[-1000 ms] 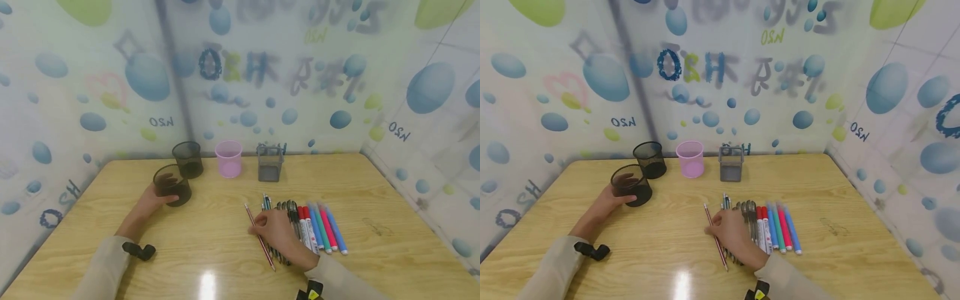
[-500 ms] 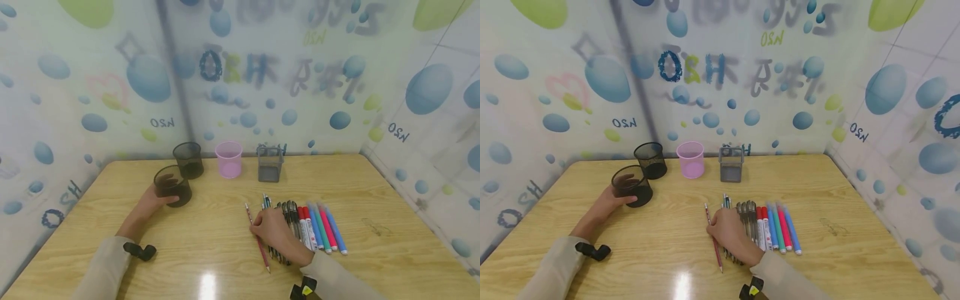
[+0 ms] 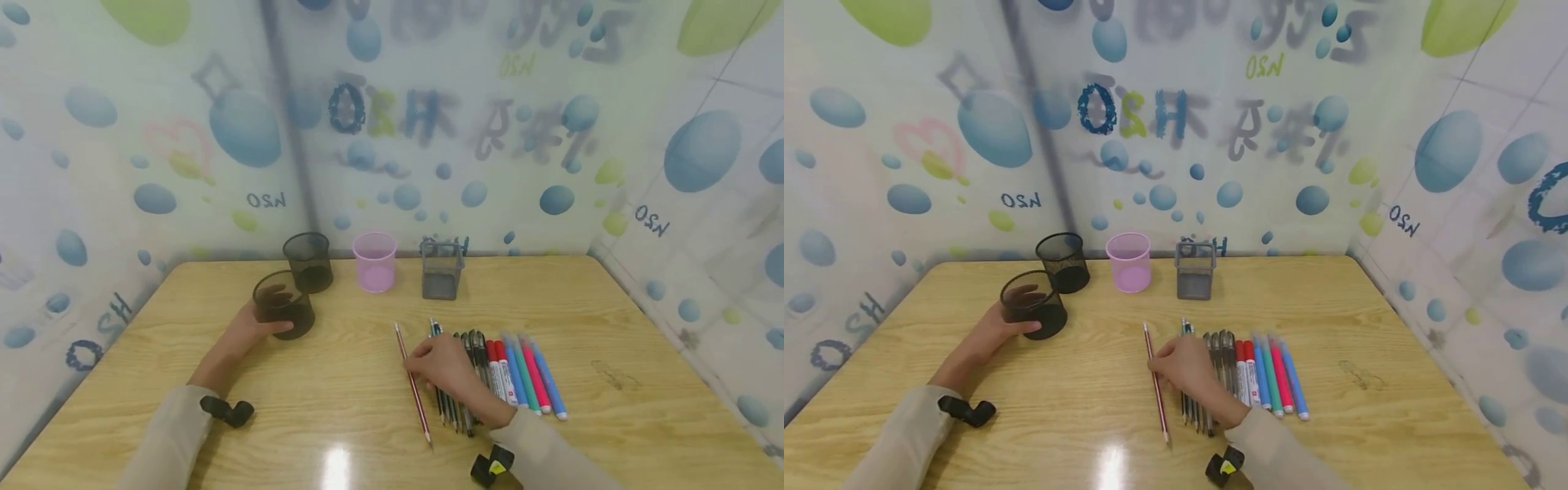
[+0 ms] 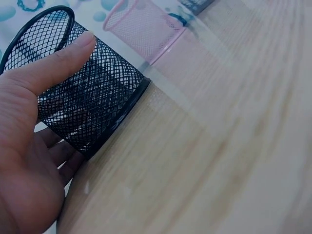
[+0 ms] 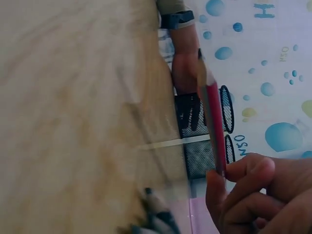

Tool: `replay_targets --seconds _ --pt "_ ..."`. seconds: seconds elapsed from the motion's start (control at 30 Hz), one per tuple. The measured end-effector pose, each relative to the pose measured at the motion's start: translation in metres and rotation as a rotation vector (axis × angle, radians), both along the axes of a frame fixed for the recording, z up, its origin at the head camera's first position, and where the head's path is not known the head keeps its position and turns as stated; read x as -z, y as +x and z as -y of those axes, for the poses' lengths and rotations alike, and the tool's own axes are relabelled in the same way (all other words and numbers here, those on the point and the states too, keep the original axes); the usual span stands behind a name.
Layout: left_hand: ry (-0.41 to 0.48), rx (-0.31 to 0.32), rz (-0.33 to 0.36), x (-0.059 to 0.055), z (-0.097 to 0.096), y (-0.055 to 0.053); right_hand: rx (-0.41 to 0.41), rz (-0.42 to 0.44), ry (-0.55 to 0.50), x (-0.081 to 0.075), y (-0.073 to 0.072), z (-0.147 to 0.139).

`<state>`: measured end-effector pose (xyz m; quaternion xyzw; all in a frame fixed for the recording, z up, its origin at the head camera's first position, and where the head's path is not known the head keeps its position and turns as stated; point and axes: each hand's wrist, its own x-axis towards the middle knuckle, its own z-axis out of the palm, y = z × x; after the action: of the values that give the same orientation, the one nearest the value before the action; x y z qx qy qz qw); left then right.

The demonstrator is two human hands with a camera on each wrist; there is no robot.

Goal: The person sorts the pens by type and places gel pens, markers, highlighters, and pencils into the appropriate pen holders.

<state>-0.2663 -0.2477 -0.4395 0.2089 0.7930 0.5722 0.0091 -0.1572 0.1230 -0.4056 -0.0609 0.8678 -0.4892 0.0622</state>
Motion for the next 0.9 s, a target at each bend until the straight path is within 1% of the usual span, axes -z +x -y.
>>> replay_targets --seconds 0.03,0.17,0.3,0.5,0.63,0.8,0.9 --pt "0.006 0.004 -0.001 0.000 0.000 0.000 0.007 0.016 -0.034 -0.003 -0.001 0.000" --pt "0.024 0.019 -0.002 0.001 -0.001 -0.001 0.044 0.029 -0.125 -0.012 -0.005 0.000" --pt "0.034 0.030 0.010 0.002 -0.001 -0.001 0.076 0.014 -0.207 -0.021 -0.008 0.006" --pt "0.057 0.046 0.018 0.000 -0.005 0.000 0.086 0.005 -0.374 -0.035 -0.015 0.021" --pt "0.052 0.044 0.022 0.003 -0.007 -0.002 0.090 0.016 -0.457 -0.047 -0.019 0.028" --pt "0.047 0.033 0.023 0.004 -0.012 -0.006 0.128 0.012 -0.597 -0.060 -0.030 0.033" --pt "0.056 0.050 0.009 0.003 -0.016 -0.008 0.165 -0.006 -0.656 -0.066 -0.037 0.036"
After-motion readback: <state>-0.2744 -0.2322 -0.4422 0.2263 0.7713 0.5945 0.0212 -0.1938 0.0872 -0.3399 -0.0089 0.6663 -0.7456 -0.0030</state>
